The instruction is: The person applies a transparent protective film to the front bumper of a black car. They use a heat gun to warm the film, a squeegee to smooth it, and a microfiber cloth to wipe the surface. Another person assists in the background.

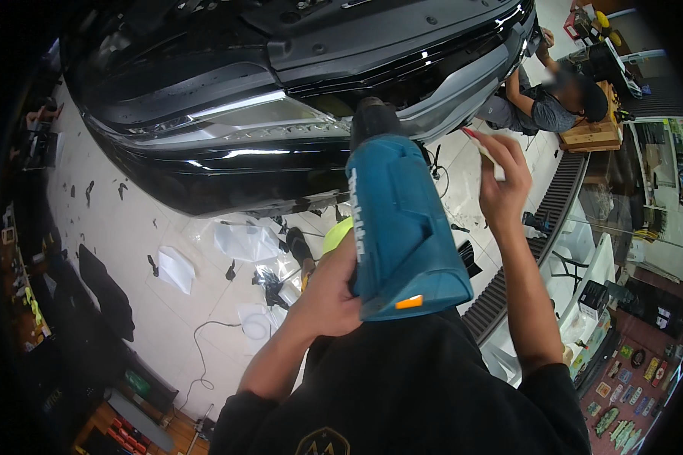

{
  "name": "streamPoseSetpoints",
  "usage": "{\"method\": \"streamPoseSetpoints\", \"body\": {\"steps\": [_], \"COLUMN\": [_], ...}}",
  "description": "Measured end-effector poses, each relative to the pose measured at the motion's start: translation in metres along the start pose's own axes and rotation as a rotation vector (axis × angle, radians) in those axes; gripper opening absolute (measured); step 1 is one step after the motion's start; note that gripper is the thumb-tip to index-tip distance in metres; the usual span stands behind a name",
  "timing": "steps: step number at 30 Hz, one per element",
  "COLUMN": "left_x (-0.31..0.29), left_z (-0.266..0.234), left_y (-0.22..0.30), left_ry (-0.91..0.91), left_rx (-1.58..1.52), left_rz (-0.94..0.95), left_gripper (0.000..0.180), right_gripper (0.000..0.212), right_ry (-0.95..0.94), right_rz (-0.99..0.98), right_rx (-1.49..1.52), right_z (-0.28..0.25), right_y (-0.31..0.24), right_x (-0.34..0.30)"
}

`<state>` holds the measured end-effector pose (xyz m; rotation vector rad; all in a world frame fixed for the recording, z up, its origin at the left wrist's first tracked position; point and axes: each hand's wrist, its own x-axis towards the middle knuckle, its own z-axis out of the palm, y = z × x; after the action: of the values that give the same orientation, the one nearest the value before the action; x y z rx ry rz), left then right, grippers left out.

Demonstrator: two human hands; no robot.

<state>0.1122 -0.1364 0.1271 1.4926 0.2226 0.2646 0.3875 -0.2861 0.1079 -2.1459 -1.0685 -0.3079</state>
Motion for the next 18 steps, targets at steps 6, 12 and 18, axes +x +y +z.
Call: {"method": "streamPoseSetpoints", "body": {"steps": [6,12,18], "left_x": [-0.005,-0.044,-0.043], "left_z": [-0.004,-0.013,-0.019], "left_y": [0.001,-0.013,-0.014], "left_ry": [0.015,0.020,0.010], "left_rx": [0.009,-0.270,-0.279], "left_rz": [0.020,-0.179,-0.142], "left_gripper": [0.067,0.061,0.065], "right_gripper": [0.060,0.061,0.060], "right_ry": [0.008,0.017,0.015], "right_rz": [-0.433,-0.556,-0.543], "right_rx": [-0.121,-0.099,-0.160], "right_z": [0.058,0.094,0.103], "right_y": [0.000,-0.027,-0.027], "right_x": [0.058,0.070,0.065]}}
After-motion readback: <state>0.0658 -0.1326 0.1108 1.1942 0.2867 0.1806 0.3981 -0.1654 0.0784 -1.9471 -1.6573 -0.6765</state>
